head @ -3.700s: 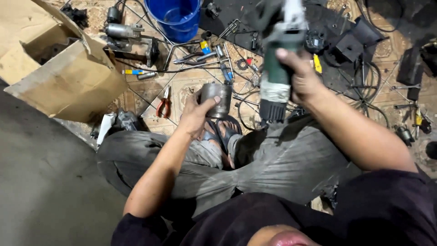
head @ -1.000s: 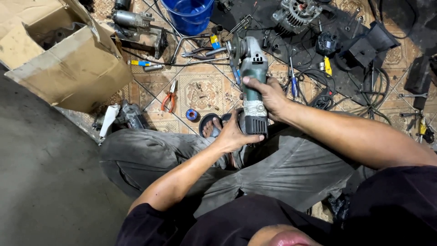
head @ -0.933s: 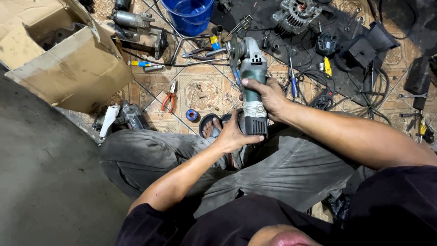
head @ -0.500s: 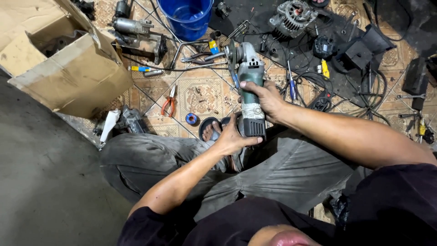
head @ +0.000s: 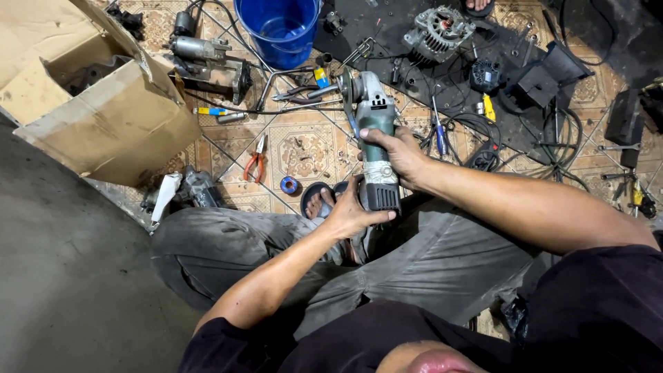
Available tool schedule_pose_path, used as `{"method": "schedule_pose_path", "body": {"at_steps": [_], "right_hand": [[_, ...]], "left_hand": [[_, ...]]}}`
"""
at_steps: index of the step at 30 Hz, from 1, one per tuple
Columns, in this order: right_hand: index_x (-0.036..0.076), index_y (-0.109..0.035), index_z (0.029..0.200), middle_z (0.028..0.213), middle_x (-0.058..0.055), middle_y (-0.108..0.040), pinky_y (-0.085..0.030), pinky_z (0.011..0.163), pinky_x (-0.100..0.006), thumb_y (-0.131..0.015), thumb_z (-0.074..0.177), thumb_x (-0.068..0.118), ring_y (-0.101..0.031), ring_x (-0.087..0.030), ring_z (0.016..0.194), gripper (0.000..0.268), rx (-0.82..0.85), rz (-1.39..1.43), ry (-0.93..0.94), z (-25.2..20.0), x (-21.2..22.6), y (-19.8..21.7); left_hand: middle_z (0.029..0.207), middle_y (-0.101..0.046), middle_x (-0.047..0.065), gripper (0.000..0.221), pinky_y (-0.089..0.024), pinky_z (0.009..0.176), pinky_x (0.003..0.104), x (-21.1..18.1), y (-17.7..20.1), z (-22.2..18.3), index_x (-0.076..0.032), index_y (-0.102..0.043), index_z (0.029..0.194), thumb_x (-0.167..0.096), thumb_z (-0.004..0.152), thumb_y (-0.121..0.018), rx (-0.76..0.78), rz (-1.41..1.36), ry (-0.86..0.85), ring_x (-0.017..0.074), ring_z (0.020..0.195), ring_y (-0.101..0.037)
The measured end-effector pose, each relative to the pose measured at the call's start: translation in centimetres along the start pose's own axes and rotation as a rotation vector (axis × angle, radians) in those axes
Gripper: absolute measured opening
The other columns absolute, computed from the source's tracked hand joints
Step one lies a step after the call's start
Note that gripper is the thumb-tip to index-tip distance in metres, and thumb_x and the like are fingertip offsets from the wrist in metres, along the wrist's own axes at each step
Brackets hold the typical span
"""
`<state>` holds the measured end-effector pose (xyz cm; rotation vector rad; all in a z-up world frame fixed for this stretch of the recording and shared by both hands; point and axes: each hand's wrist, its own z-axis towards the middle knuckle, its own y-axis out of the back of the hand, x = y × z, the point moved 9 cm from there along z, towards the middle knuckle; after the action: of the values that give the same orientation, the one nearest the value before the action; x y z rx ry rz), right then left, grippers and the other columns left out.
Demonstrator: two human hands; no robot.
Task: The person sits on the floor and uses an angle grinder to smooth the edge of a cylindrical metal part. They then use pliers to remove a small piece from the part and a screwdriver to adjust or remove a component from the same part.
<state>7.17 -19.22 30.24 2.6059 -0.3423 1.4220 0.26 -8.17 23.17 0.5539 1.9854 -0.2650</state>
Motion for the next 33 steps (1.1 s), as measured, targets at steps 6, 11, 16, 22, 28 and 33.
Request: {"method": "schedule_pose_path", "body": {"at_steps": [6,11,16,22,28,33], "right_hand": [[-0.009,-0.063,0.099,0.072,-0.017,-0.064,-0.063,0.059,-0.039,-0.092,0.069,0.028,-0.074,-0.025,0.065,0.056,0.002,-0.039,0.018,1.1,-1.0,0.4],[-0.009,-0.062,0.100,0.073,-0.017,-0.065,-0.064,0.059,-0.038,-0.092,0.070,0.026,-0.074,-0.026,0.064,0.055,0.024,-0.001,-0.004,1.9,-1.7,0.6],[-0.009,-0.062,0.098,0.072,-0.018,-0.065,-0.063,0.058,-0.038,-0.091,0.071,0.024,-0.075,-0.027,0.064,0.052,0.024,0.001,0.000,1.6,-1.5,0.2],[-0.010,-0.061,0.100,0.072,-0.018,-0.065,-0.063,0.058,-0.041,-0.092,0.071,0.026,-0.073,-0.028,0.063,0.055,0.006,-0.008,-0.019,2.4,-1.9,0.3],[-0.009,-0.065,0.095,0.073,-0.019,-0.065,-0.059,0.056,-0.046,-0.093,0.072,0.031,-0.073,-0.027,0.066,0.054,-0.011,-0.117,0.018,2.2,-1.9,0.3],[-0.007,-0.063,0.097,0.071,-0.020,-0.066,-0.064,0.058,-0.043,-0.093,0.070,0.028,-0.074,-0.028,0.062,0.054,-0.014,-0.004,-0.004,2.5,-2.2,0.8]], "left_hand": [[0.135,-0.062,0.027,0.117,-0.045,0.113,0.053,-0.1,0.0,-0.2,-0.012,-0.043,0.146,-0.061,0.051,-0.092,-0.008,0.000,0.006,0.0457,0.131,-0.057],[0.136,-0.061,0.027,0.119,-0.042,0.116,0.053,0.0,-0.2,-0.1,-0.012,-0.042,0.147,-0.062,0.052,-0.091,0.006,0.021,0.010,0.0458,0.133,-0.056],[0.138,-0.059,0.028,0.121,-0.039,0.118,0.052,-0.3,0.0,-0.3,-0.011,-0.040,0.148,-0.064,0.052,-0.090,0.018,0.040,0.007,0.0455,0.135,-0.055],[0.139,-0.057,0.033,0.120,-0.038,0.117,0.057,-1.3,0.3,-0.6,-0.006,-0.039,0.148,-0.065,0.056,-0.089,0.022,0.011,-0.040,0.0512,0.134,-0.052],[0.141,-0.055,0.034,0.119,-0.029,0.122,0.058,-1.6,0.0,-0.8,-0.005,-0.037,0.149,-0.060,0.058,-0.090,0.012,0.052,-0.041,0.0518,0.137,-0.050],[0.140,-0.056,0.031,0.125,-0.028,0.122,0.059,-0.3,-0.3,-0.1,-0.011,-0.036,0.150,-0.066,0.051,-0.089,0.014,0.077,0.005,0.0531,0.134,-0.051]]}}
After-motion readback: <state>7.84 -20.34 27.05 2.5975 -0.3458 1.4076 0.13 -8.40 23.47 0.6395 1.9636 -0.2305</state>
